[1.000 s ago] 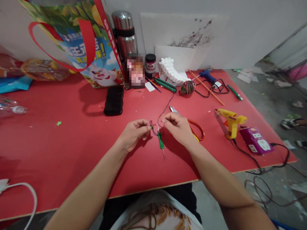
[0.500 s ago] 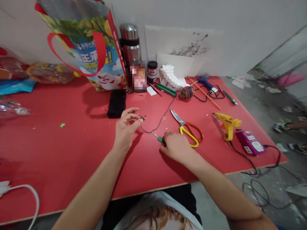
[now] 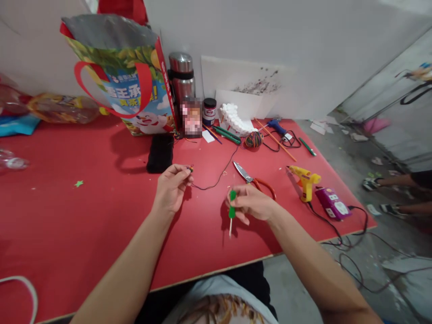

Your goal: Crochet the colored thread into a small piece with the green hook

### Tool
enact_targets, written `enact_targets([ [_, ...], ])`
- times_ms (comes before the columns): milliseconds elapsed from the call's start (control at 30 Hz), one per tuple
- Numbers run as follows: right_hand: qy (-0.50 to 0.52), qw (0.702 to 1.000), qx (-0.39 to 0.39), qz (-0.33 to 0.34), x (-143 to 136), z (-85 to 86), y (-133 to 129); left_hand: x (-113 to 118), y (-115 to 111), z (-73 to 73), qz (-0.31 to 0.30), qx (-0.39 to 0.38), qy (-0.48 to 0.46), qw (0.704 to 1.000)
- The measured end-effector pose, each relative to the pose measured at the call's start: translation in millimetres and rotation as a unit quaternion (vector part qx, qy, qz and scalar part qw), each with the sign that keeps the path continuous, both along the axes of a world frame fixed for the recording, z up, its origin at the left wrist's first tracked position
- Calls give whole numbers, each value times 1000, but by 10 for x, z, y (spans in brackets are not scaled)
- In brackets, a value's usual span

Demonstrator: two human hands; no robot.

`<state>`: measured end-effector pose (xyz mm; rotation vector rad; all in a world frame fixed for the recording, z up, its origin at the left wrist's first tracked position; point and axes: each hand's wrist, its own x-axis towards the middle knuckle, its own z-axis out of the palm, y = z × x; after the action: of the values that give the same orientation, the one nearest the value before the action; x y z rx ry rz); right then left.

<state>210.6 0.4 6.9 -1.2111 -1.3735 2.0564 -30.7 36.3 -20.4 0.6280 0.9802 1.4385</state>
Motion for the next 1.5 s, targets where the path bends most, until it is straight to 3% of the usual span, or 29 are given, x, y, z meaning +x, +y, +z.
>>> enact_targets([
  [133, 150, 977, -21, -148, -73, 47, 130, 62, -24, -62, -38, -17, -6, 999],
  [400, 184, 938, 44, -290, -292, 119, 380, 143, -53, -101, -79, -45, -12, 996],
  [567, 234, 900, 64, -363, -328, -15, 495, 129, -68, -45, -71, -44, 3, 997],
  [767, 232, 910, 54, -340, -364, -244, 474, 136, -88, 7, -58, -53, 20, 997],
  [1033, 235, 909, 97, -329, -374, -200, 347, 107, -45, -77, -11, -57, 52, 997],
  [1133, 211, 920, 108, -313, -385, -227, 326, 105, -36, -119, -3, -50, 71, 996],
  [1267, 135, 916, 158, -342, -445, -283, 318, 117, -60, -144, -9, -31, 104, 994],
  [1500, 21, 962, 144, -230, -543, -295, 269, 158, -145, -118, -71, 11, 186, 980],
])
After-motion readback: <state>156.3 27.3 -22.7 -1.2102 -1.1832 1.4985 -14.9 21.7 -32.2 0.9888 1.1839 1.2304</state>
